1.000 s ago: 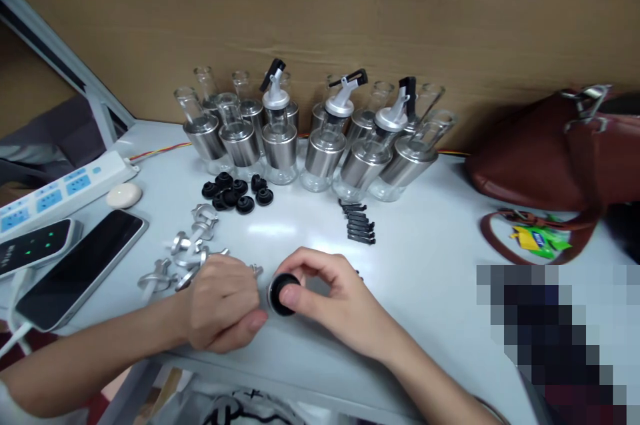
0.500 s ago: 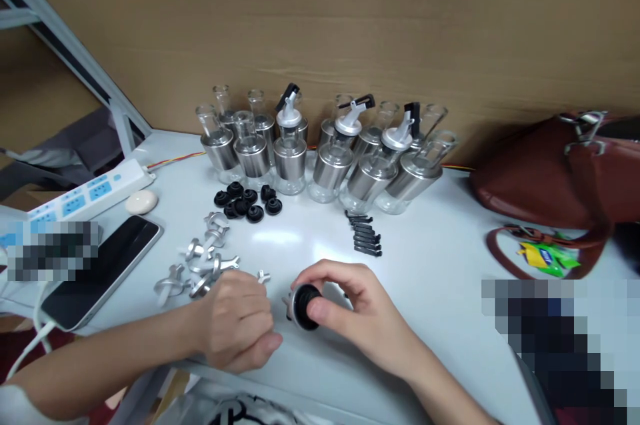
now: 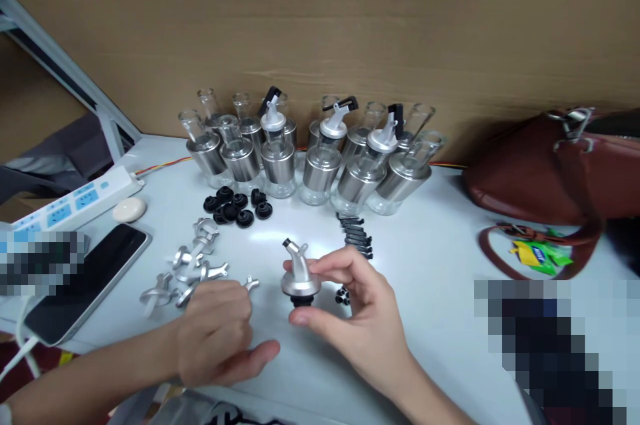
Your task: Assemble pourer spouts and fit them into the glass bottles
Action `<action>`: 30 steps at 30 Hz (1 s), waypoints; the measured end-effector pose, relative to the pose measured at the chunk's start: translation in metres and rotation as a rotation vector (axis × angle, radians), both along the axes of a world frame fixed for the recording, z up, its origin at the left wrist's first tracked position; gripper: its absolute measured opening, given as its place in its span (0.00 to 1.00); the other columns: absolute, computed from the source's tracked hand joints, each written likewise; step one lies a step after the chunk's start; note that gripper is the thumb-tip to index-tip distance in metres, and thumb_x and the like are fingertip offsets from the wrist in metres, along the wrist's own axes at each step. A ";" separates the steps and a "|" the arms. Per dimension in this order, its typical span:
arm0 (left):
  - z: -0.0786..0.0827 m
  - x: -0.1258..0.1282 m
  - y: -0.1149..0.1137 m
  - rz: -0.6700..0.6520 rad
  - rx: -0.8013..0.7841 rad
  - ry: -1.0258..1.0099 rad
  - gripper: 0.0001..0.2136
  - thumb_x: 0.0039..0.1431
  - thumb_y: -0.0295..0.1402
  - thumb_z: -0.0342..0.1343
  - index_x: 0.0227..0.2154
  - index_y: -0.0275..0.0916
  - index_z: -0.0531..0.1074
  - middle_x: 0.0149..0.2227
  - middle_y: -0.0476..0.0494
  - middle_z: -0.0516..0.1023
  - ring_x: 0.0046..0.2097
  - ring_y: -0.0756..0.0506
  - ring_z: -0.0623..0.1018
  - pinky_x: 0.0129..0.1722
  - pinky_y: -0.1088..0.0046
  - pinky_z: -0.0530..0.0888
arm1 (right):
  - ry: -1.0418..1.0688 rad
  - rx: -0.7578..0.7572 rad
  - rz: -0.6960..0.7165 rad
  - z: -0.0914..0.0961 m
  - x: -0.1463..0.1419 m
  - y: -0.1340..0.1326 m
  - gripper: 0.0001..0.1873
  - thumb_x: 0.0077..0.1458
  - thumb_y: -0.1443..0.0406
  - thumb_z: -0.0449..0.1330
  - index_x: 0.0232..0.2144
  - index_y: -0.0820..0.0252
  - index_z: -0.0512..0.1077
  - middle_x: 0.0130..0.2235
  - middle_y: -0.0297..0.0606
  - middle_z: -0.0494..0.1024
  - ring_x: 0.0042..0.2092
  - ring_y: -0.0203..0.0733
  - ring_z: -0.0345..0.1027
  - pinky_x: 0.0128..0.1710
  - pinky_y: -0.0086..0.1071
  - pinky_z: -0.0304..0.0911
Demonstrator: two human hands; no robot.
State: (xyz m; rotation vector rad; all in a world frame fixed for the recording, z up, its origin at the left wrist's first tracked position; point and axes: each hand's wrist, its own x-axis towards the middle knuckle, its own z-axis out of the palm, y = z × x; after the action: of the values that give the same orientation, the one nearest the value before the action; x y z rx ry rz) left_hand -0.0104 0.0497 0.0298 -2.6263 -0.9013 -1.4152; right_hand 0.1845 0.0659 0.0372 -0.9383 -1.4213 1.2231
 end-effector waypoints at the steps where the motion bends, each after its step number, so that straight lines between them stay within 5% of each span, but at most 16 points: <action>1: 0.001 0.001 0.001 0.043 -0.044 -0.007 0.12 0.66 0.29 0.48 0.24 0.42 0.60 0.18 0.55 0.63 0.19 0.51 0.62 0.17 0.73 0.58 | 0.020 0.002 -0.027 0.000 -0.001 0.000 0.16 0.43 0.60 0.75 0.33 0.51 0.73 0.34 0.31 0.85 0.39 0.42 0.81 0.38 0.27 0.73; 4: 0.004 0.006 0.004 0.093 -0.193 -0.027 0.04 0.66 0.32 0.50 0.40 0.38 0.64 0.34 0.44 0.74 0.34 0.47 0.75 0.28 0.73 0.75 | 0.047 0.023 -0.095 -0.001 -0.002 0.004 0.16 0.41 0.61 0.75 0.29 0.52 0.72 0.33 0.31 0.84 0.40 0.43 0.81 0.40 0.29 0.74; 8: 0.010 0.015 0.010 0.022 -0.293 0.057 0.15 0.69 0.35 0.48 0.54 0.34 0.59 0.46 0.34 0.72 0.49 0.42 0.75 0.44 0.66 0.79 | -0.037 0.030 -0.188 0.000 -0.001 0.009 0.18 0.36 0.59 0.77 0.24 0.54 0.71 0.28 0.32 0.82 0.35 0.43 0.80 0.33 0.30 0.73; 13: 0.015 0.021 0.016 0.051 -0.311 0.038 0.12 0.70 0.34 0.46 0.53 0.38 0.62 0.46 0.38 0.71 0.49 0.44 0.75 0.46 0.67 0.79 | -0.099 0.021 -0.221 0.000 0.002 0.011 0.17 0.37 0.56 0.76 0.24 0.54 0.72 0.27 0.33 0.81 0.32 0.43 0.78 0.31 0.31 0.73; 18: 0.010 0.010 0.015 0.018 -0.290 0.010 0.09 0.69 0.28 0.48 0.49 0.37 0.64 0.42 0.41 0.69 0.46 0.45 0.74 0.47 0.69 0.78 | -0.328 0.150 -0.013 0.013 0.018 0.022 0.07 0.50 0.57 0.69 0.28 0.53 0.78 0.31 0.37 0.83 0.34 0.46 0.78 0.39 0.37 0.72; 23: 0.002 0.005 0.011 -0.071 -0.489 -0.063 0.14 0.64 0.20 0.50 0.50 0.38 0.65 0.44 0.42 0.66 0.48 0.48 0.75 0.48 0.74 0.77 | -0.717 0.263 -0.432 0.031 0.047 0.046 0.06 0.55 0.59 0.64 0.32 0.54 0.78 0.32 0.38 0.82 0.32 0.44 0.74 0.33 0.35 0.68; 30: -0.003 0.008 0.008 -0.165 -0.602 -0.016 0.14 0.65 0.20 0.47 0.50 0.39 0.65 0.49 0.39 0.69 0.50 0.48 0.76 0.51 0.73 0.76 | -1.086 0.364 -0.325 -0.001 0.065 0.066 0.15 0.61 0.58 0.55 0.29 0.58 0.77 0.28 0.41 0.80 0.28 0.44 0.70 0.28 0.36 0.61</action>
State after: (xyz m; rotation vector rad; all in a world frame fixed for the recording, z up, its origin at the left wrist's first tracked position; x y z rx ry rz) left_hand -0.0028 0.0577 0.0273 -3.1804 -1.3158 -1.3635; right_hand 0.2496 0.1323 0.0365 -1.5849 -2.0863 0.1169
